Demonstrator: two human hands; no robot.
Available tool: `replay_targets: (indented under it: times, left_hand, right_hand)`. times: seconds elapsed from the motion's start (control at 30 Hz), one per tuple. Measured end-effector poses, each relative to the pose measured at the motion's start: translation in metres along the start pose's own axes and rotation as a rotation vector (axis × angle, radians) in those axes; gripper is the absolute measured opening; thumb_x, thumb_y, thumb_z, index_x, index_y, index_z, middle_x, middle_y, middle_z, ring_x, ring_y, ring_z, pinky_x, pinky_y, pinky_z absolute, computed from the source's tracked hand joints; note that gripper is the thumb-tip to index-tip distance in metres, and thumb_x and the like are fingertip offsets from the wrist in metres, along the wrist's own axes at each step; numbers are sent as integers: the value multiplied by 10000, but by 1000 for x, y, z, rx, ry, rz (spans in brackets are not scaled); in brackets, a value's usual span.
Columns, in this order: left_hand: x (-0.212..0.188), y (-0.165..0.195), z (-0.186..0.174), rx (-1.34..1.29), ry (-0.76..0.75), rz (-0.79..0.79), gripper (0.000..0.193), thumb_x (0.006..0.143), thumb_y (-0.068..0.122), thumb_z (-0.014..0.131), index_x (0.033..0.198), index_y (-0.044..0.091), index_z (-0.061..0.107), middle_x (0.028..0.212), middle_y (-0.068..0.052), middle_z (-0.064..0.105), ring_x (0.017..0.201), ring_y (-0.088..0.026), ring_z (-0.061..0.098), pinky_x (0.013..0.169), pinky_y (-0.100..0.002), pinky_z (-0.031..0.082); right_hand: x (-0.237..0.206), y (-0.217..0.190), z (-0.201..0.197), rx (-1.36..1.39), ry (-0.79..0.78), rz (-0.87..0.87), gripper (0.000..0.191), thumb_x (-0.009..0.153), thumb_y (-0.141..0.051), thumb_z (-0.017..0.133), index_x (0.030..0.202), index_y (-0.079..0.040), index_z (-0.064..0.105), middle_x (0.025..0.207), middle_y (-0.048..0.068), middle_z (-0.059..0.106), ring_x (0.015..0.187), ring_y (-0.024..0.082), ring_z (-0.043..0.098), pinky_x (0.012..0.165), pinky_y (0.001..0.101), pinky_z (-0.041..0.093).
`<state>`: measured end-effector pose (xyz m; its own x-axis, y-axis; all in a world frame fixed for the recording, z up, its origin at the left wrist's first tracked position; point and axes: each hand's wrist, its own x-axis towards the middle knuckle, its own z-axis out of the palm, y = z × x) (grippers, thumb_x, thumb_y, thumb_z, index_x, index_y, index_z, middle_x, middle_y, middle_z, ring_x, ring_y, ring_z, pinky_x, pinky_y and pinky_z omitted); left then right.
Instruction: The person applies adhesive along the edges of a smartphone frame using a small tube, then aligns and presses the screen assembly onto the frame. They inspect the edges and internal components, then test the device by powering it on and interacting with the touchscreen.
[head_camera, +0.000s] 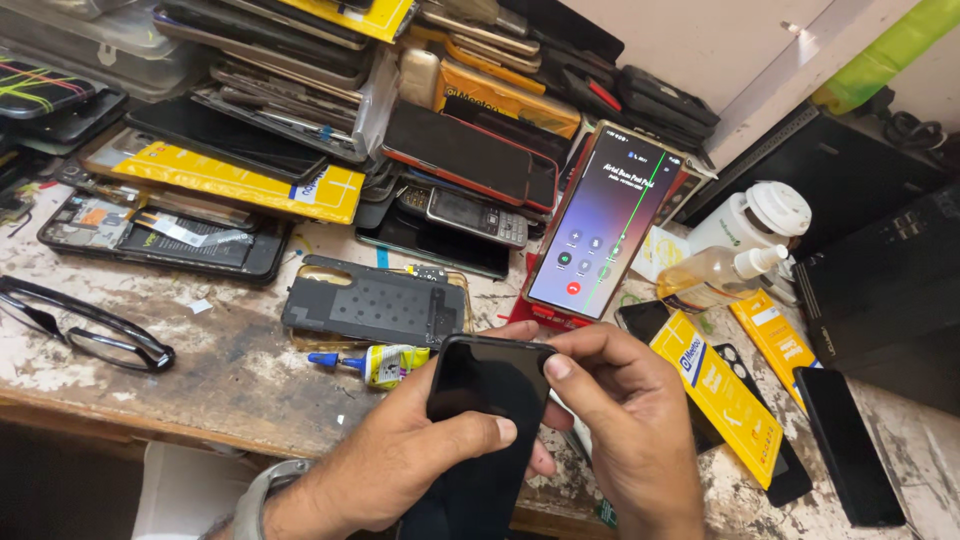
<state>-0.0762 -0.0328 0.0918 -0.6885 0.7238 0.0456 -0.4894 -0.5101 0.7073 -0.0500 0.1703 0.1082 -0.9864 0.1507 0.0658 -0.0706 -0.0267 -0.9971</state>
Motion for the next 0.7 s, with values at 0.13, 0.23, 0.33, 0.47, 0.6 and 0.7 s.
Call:
replay_targets:
  times: [0.13,0.23,0.33,0.47,0.6,0.7]
  left_hand:
    - [0,0,0,38,5,2,674,893,13,557,1547,34,392,1157,-191,714,957,-265,742,867,-382,614]
    - [0,-2,-1,28,24,0,673,884,15,562,1539,44,406,1150,-188,716,949,-265,745,867,-384,617]
    - [-2,-5,-5,14,42,7,671,880,17,565,1534,45,414,1154,-183,716,954,-264,748,872,-383,615]
    - [-2,-9,-11,-23,10,53,658,940,16,578,1565,36,373,1113,-260,718,985,-296,756,902,-406,614]
    - [2,-6,-11,-91,45,164,717,902,-6,585,1589,23,380,1288,-225,685,1001,-295,744,904,-437,615]
    - [3,7,-10,-89,77,192,704,915,11,585,1591,41,390,1247,-268,683,1017,-318,749,903,-439,617]
  right_hand:
    - [-2,1,2,32,1,-32,105,943,-27,685,1013,50,695,885,78,730,770,88,636,699,240,498]
    - [-2,2,4,48,4,-27,113,938,-34,679,1013,48,696,878,82,734,769,94,648,692,243,501]
    - [-2,4,6,30,33,-1,147,935,-42,683,1043,57,702,871,74,732,754,92,639,662,249,494]
    - [-7,9,4,-51,22,27,242,949,-69,671,1141,62,738,912,87,737,781,117,632,718,263,522]
    - [-19,16,0,41,-13,30,295,898,-53,674,1173,54,692,1033,110,757,937,167,713,833,324,602]
    - [-28,18,-4,-98,15,-56,322,867,-40,701,1177,47,683,1059,115,755,1001,178,711,861,329,583]
